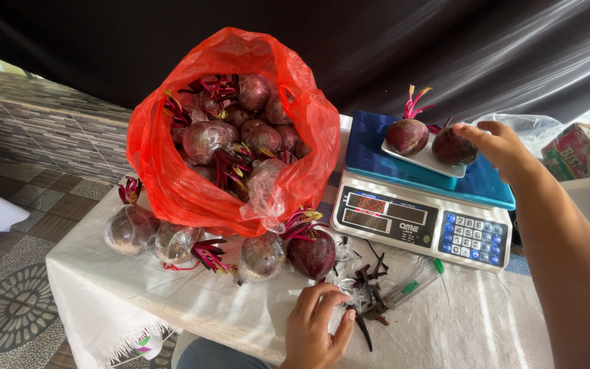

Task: The person is trimming the stems and roots of beetroots using a small knife and then weighing each one on a digital scale.

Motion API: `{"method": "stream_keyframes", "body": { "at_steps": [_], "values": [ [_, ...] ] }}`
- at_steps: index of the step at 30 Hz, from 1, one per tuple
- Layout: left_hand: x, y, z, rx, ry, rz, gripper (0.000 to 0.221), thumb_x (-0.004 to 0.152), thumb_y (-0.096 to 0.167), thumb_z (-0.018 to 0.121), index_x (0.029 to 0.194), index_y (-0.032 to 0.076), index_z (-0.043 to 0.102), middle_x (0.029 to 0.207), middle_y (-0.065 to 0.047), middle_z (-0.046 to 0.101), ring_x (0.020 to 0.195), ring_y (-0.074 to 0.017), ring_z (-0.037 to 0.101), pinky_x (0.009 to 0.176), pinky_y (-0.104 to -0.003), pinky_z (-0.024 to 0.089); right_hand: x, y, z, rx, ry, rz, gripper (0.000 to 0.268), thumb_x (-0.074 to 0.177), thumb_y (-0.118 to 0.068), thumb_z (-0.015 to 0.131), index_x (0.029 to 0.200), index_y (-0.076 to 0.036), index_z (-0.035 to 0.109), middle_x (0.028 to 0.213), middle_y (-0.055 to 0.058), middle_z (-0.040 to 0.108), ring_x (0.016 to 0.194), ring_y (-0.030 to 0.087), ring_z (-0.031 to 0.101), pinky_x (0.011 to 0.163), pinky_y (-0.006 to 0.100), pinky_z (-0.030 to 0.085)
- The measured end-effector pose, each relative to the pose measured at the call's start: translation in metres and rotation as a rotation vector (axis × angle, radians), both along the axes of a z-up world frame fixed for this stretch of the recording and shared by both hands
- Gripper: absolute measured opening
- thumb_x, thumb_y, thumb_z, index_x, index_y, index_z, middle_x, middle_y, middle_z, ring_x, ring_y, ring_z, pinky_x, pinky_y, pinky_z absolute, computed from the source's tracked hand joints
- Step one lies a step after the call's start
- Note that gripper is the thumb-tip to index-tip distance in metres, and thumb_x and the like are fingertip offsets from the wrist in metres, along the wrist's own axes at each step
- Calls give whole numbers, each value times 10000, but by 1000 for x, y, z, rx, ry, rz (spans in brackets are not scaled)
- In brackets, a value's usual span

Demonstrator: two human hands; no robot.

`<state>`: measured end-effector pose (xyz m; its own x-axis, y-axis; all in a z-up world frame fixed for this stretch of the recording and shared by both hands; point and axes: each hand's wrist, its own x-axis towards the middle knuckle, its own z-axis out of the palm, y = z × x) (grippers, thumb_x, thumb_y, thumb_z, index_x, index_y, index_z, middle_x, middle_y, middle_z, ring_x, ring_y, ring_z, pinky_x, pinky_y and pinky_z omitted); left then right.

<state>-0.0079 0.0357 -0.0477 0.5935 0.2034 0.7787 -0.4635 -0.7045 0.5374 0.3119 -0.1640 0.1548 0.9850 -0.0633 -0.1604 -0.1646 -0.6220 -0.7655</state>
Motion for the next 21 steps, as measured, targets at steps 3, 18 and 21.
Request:
{"method": "stream_keyframes", "body": {
  "at_steps": [3, 18, 21],
  "values": [
    [0, 0, 0, 3, 2, 5, 161, 958, 241, 622, 1005, 97, 676, 1039, -81, 651, 892, -258, 658, 757, -362, 559, 6, -3, -4, -1, -30, -1, 889, 856, -592, 615, 1572, -132, 359, 1593, 180, 387, 1473, 416, 336, 1152, 631, 288],
    [0, 0, 2, 5, 9, 1, 149, 948, 239, 627, 997, 104, 670, 1027, -78, 651, 877, -260, 654, 759, -365, 553, 32, -14, -28, -61, -111, 46, 807, 864, -478, 728, 1526, -116, 442, 1511, 186, 466, 1380, 356, 449, 1091, 492, 374],
    [1, -1, 1, 11, 5, 4, 157, 961, 248, 612, 979, 101, 665, 1009, -77, 648, 857, -248, 649, 715, -350, 553, 47, -18, -47, -251, -270, 154, 890, 739, -408, 834, 1507, -114, 492, 1359, 191, 568, 1189, 373, 544, 938, 491, 449]
  ]
}}
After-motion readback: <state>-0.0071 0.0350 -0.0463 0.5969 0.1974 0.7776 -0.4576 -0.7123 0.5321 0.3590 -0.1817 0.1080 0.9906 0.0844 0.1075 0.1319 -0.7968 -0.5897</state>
